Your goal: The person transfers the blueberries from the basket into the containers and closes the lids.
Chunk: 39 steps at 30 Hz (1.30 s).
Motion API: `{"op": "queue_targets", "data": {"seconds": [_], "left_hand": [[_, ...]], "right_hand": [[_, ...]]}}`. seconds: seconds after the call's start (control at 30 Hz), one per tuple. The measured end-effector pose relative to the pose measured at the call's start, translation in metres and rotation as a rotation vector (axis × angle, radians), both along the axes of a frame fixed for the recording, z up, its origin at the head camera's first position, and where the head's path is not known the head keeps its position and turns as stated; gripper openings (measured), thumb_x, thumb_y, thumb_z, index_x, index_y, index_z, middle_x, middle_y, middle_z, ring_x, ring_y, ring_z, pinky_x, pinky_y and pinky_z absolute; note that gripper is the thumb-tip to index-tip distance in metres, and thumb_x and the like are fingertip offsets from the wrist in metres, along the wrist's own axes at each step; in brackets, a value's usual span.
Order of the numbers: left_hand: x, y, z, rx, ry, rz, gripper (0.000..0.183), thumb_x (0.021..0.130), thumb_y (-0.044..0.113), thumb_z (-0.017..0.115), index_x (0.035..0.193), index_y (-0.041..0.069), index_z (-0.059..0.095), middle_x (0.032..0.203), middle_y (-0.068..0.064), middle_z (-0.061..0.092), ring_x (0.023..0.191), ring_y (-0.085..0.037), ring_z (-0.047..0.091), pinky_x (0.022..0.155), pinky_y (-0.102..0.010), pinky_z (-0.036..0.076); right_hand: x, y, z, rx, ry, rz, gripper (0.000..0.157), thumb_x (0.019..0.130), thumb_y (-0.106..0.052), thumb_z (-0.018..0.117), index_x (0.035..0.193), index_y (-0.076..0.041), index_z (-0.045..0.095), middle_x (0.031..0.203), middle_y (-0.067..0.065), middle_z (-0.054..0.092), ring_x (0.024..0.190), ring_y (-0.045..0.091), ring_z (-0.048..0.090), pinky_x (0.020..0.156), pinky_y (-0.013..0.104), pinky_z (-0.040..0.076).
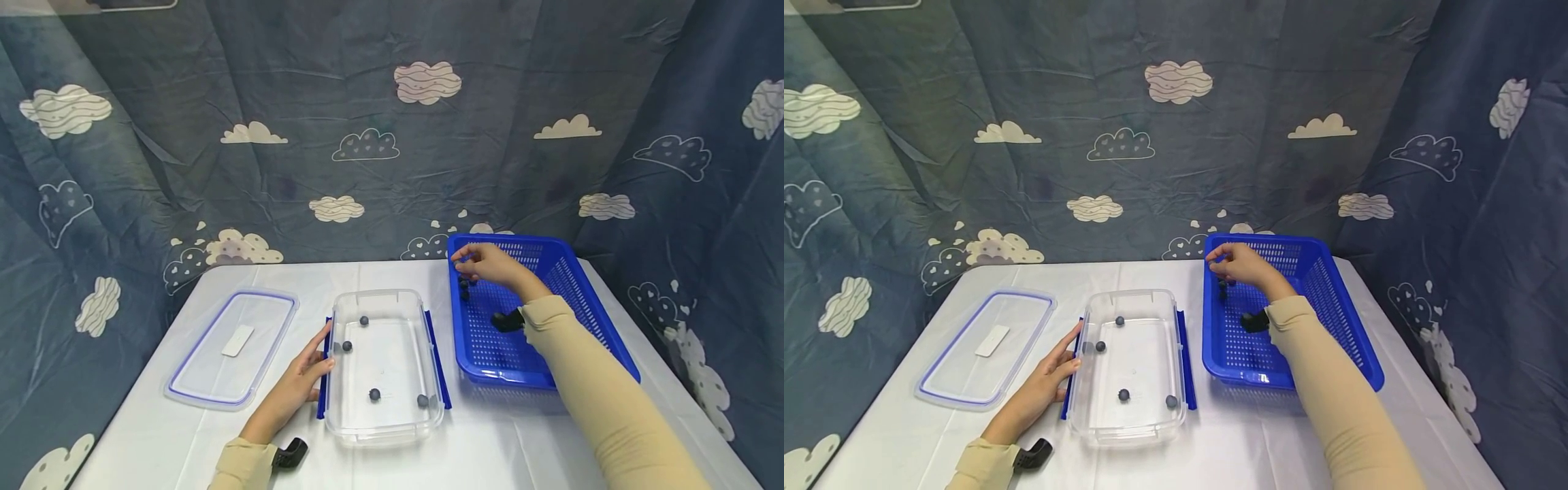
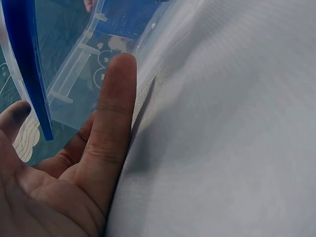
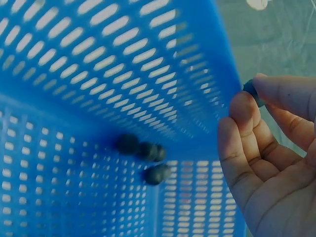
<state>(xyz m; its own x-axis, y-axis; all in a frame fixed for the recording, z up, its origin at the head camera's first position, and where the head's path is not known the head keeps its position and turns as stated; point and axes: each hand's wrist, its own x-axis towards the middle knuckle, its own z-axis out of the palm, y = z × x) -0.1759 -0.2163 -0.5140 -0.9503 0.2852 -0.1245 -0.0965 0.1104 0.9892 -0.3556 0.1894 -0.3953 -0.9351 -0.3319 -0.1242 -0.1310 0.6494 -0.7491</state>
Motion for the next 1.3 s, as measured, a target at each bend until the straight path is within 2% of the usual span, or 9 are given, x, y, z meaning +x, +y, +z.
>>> {"op": "queue_targets", "data": {"seconds": [0.13, 0.27, 0.5, 0.63, 0.73, 1.03, 1.2, 1.3], "left_hand": [[0.000, 0.000, -0.001, -0.002, 0.005, -0.001, 0.073, 0.112, 0.029, 0.058, 0.172, 0.041, 0.019, 0.133, -0.028, 0.049, 0.100, -0.023, 0.064, 0.077, -0.041, 0.066], [0.000, -0.001, -0.001, 0.000, 0.009, 0.000, 0.073, 0.112, 0.028, 0.058, 0.172, 0.040, 0.020, 0.133, -0.028, 0.049, 0.100, -0.022, 0.064, 0.077, -0.040, 0.065], [-0.001, 0.001, 0.000, 0.006, 0.010, -0.003, 0.074, 0.111, 0.026, 0.058, 0.173, 0.039, 0.019, 0.132, -0.027, 0.049, 0.100, -0.021, 0.062, 0.075, -0.039, 0.065], [-0.001, 0.001, 0.000, 0.002, 0.008, 0.001, 0.074, 0.111, 0.027, 0.059, 0.172, 0.040, 0.020, 0.132, -0.026, 0.049, 0.099, -0.021, 0.062, 0.075, -0.039, 0.065], [-0.001, 0.001, 0.000, 0.004, 0.009, 0.002, 0.074, 0.111, 0.027, 0.058, 0.172, 0.040, 0.020, 0.131, -0.026, 0.049, 0.099, -0.021, 0.062, 0.074, -0.038, 0.065], [0.000, 0.001, -0.001, 0.008, 0.015, -0.004, 0.074, 0.111, 0.028, 0.058, 0.173, 0.039, 0.019, 0.132, -0.028, 0.050, 0.100, -0.022, 0.062, 0.075, -0.040, 0.065], [-0.001, 0.001, -0.003, 0.010, 0.012, -0.005, 0.074, 0.111, 0.029, 0.058, 0.172, 0.040, 0.019, 0.133, -0.029, 0.049, 0.101, -0.023, 0.063, 0.076, -0.041, 0.065], [-0.001, 0.000, -0.003, 0.008, 0.009, -0.002, 0.074, 0.111, 0.029, 0.058, 0.172, 0.041, 0.019, 0.133, -0.028, 0.049, 0.100, -0.023, 0.063, 0.076, -0.041, 0.065]], "right_hand": [[0.000, -0.008, 0.004, -0.031, 0.009, 0.017, 0.030, 0.108, -0.020, 0.065, 0.133, -0.004, 0.068, 0.104, 0.016, 0.067, 0.090, 0.021, 0.061, 0.078, 0.025, 0.054], [-0.001, -0.016, 0.006, -0.048, 0.016, 0.044, 0.030, 0.107, -0.020, 0.066, 0.132, -0.004, 0.069, 0.100, 0.012, 0.067, 0.092, 0.023, 0.062, 0.082, 0.027, 0.057], [0.001, -0.032, 0.007, -0.032, 0.018, 0.075, 0.028, 0.107, -0.018, 0.066, 0.133, -0.005, 0.069, 0.099, 0.010, 0.068, 0.090, 0.020, 0.063, 0.081, 0.029, 0.057], [0.005, -0.042, 0.008, -0.047, 0.026, 0.106, 0.028, 0.107, -0.015, 0.066, 0.131, -0.001, 0.068, 0.096, 0.009, 0.068, 0.088, 0.020, 0.063, 0.082, 0.033, 0.059], [0.008, -0.050, 0.008, -0.058, 0.031, 0.136, 0.028, 0.106, -0.014, 0.066, 0.130, 0.001, 0.067, 0.096, 0.010, 0.068, 0.090, 0.021, 0.065, 0.084, 0.033, 0.061], [0.014, -0.073, 0.008, -0.093, 0.007, 0.175, 0.029, 0.106, -0.013, 0.067, 0.133, -0.002, 0.069, 0.100, 0.011, 0.071, 0.093, 0.024, 0.067, 0.085, 0.031, 0.062], [0.016, -0.083, 0.008, -0.103, -0.015, 0.195, 0.030, 0.106, -0.013, 0.066, 0.134, -0.002, 0.069, 0.099, 0.012, 0.072, 0.095, 0.023, 0.068, 0.093, 0.042, 0.064], [0.017, -0.090, 0.007, -0.103, -0.035, 0.201, 0.030, 0.106, -0.014, 0.067, 0.134, -0.003, 0.068, 0.100, 0.012, 0.072, 0.094, 0.022, 0.067, 0.094, 0.042, 0.064]]}}
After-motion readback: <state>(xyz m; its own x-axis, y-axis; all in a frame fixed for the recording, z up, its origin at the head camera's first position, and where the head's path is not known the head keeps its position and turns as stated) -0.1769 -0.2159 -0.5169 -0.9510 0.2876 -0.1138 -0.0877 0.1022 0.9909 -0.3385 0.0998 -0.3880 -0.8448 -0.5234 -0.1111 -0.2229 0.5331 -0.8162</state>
